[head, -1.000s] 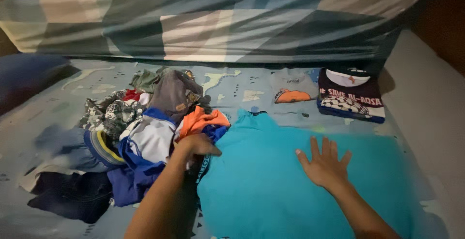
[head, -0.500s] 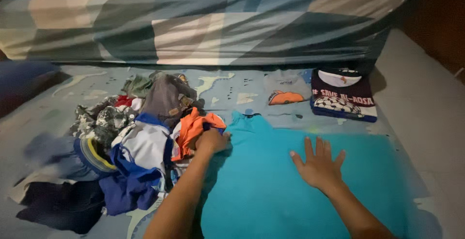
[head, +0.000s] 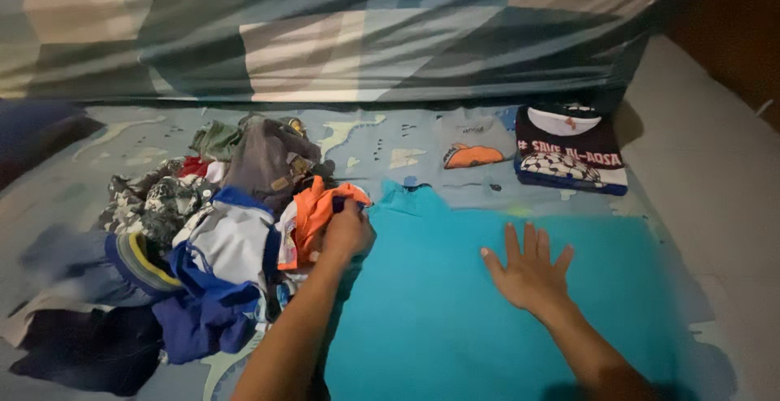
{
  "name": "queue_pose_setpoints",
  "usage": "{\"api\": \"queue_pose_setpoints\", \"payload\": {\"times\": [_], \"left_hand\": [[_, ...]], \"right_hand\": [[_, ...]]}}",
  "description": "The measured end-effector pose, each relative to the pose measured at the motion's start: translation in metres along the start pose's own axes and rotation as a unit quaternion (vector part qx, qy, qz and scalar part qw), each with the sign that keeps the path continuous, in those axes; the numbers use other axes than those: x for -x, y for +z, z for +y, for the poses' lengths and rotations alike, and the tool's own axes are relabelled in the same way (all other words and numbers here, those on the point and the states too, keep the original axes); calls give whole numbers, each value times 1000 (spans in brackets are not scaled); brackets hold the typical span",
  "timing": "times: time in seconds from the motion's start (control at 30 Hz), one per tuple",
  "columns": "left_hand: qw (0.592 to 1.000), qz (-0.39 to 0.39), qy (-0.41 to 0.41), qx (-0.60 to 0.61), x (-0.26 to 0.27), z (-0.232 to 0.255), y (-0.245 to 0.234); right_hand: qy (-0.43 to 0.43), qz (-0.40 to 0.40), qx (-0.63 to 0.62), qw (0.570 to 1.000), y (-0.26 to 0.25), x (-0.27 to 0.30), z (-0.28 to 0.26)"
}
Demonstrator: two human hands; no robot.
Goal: The person folds a teal short-sleeved shirt on a bed, smoothing and aligning the fabric before folding it into a compact rectangle. They then pick up a gray shirt from a pile of clothes and begin to unfold it.
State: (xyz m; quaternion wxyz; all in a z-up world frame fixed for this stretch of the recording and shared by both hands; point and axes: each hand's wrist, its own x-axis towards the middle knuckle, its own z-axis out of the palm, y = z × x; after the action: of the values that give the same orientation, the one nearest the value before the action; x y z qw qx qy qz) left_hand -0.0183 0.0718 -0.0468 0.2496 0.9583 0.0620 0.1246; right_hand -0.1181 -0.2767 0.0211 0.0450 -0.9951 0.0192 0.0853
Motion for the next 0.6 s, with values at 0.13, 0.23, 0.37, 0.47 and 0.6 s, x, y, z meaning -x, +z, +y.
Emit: {"api": "queue_pose_setpoints", "payload": {"times": [0.13,0.23,0.37,0.47,0.6], "left_hand": [[991,37,19,-127,34,29,-15],[978,77,13,-194,32,37,-16],[952,165,73,-247,26,41,-13],[964,90,220,-116,38,46,-16],[972,38,234,-10,61,56,-15]], "right_hand": [[-3,1,1,1000,-4,3,-1],[5,-43,7,999,-14,1,-4],[40,-116,56,991,-23,-25,-14],[-52,-25,3,998,-27,-58,-31],[-138,113,-203,963,-22,-97,-80]]}}
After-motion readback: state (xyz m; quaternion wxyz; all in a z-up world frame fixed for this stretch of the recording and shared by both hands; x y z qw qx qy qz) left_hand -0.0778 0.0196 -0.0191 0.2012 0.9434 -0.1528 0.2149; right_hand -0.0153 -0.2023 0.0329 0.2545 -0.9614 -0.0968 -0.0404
